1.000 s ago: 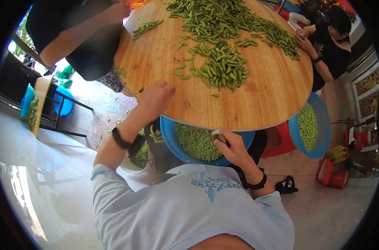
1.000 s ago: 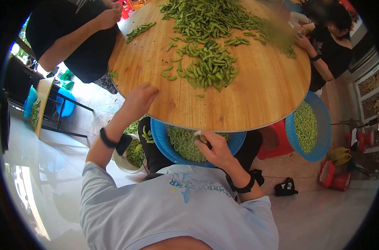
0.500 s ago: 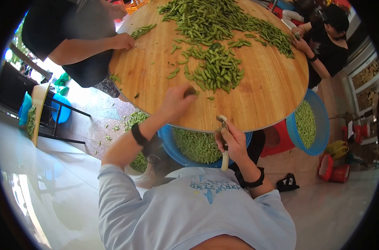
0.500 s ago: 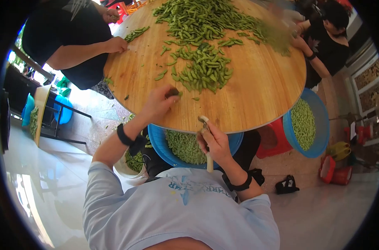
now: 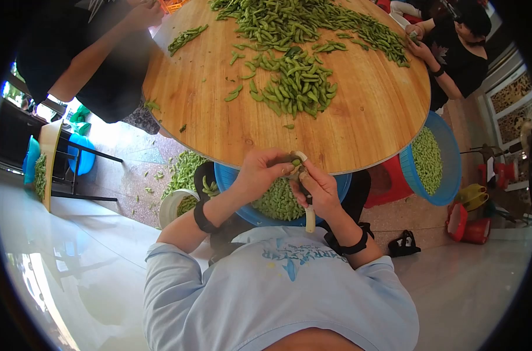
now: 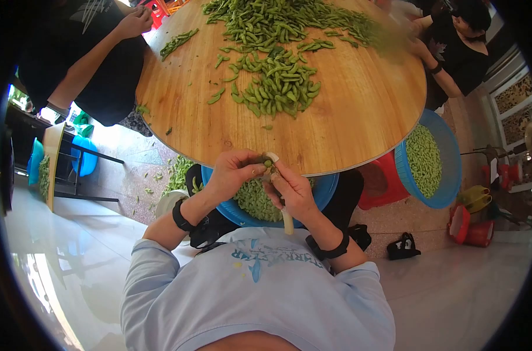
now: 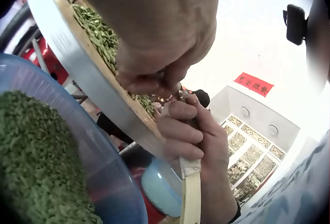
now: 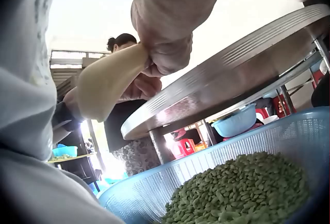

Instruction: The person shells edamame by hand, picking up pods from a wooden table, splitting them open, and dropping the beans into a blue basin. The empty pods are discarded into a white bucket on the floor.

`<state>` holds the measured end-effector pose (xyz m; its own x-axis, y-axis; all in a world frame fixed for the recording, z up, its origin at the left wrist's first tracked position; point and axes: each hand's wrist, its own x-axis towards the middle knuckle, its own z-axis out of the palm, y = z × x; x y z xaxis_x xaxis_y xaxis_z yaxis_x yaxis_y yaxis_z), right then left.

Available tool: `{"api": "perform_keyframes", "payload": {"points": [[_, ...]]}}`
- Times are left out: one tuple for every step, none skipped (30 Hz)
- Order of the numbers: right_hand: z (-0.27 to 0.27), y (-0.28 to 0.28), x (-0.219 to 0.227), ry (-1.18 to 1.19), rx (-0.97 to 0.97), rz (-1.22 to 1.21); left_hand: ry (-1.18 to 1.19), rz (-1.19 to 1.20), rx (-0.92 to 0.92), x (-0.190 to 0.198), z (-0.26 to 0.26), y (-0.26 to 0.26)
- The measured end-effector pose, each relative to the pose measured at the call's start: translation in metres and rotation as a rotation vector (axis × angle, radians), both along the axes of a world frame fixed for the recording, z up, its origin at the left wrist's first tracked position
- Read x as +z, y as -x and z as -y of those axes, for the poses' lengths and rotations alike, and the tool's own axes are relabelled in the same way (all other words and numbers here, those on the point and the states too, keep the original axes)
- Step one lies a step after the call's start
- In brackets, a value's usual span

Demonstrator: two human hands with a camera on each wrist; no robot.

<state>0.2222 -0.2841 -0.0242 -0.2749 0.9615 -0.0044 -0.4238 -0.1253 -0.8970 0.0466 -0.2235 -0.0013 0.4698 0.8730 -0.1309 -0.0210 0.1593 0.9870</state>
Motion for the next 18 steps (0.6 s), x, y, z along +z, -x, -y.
{"api": "perform_keyframes", "payload": {"points": [[0.0,0.0,0.001,-0.014,-0.015,0.017,-0.051,-0.008,-0.001,-0.003,0.001,0.001],[0.0,0.0,0.001,-0.029,-0.031,0.033,-0.103,-0.016,-0.001,-0.005,0.002,0.002],[0.0,0.0,0.0,-0.028,-0.031,0.033,-0.102,-0.016,-0.001,-0.005,0.004,0.002],[0.001,-0.001,0.0,-0.07,-0.042,0.082,-0.111,0.004,0.003,-0.005,0.005,0.002],[0.001,-0.003,-0.001,-0.111,-0.053,0.132,-0.12,0.025,0.007,-0.005,0.006,0.002],[0.001,-0.004,-0.003,-0.109,-0.052,0.132,-0.117,0.024,0.008,-0.005,0.006,0.002],[0.001,-0.005,-0.005,-0.11,-0.045,0.115,0.059,0.137,-0.007,-0.004,0.005,0.001],[0.001,-0.007,-0.006,-0.112,-0.038,0.1,0.235,0.252,-0.021,-0.004,0.004,0.0],[0.001,-0.01,-0.006,-0.111,-0.037,0.101,0.236,0.253,-0.02,-0.006,0.0,0.001],[0.001,-0.014,-0.006,-0.158,-0.018,0.171,0.361,0.303,-0.087,-0.011,-0.004,0.003],[0.001,-0.016,-0.006,-0.204,0.0,0.24,0.486,0.352,-0.154,-0.013,-0.005,0.005],[-0.002,-0.014,-0.008,-0.202,0.003,0.239,0.488,0.351,-0.151,-0.013,-0.003,0.005],[-0.007,-0.013,-0.01,-0.539,-0.153,0.482,0.496,0.296,-0.138,-0.01,0.0,0.002],[-0.009,-0.012,-0.011,-0.876,-0.314,0.723,0.503,0.241,-0.127,-0.008,0.003,-0.002],[-0.006,-0.012,-0.01,-0.874,-0.315,0.725,0.505,0.241,-0.129,-0.004,0.005,-0.006],[-0.001,-0.012,-0.006,-0.76,-0.314,0.713,0.385,0.136,-0.143,-0.001,0.008,-0.01],[0.003,-0.013,-0.004,-0.648,-0.311,0.701,0.264,0.034,-0.156,0.0,0.01,-0.014],[0.004,-0.014,-0.006,-0.648,-0.307,0.704,0.265,0.037,-0.154,-0.003,0.011,-0.017]]}}
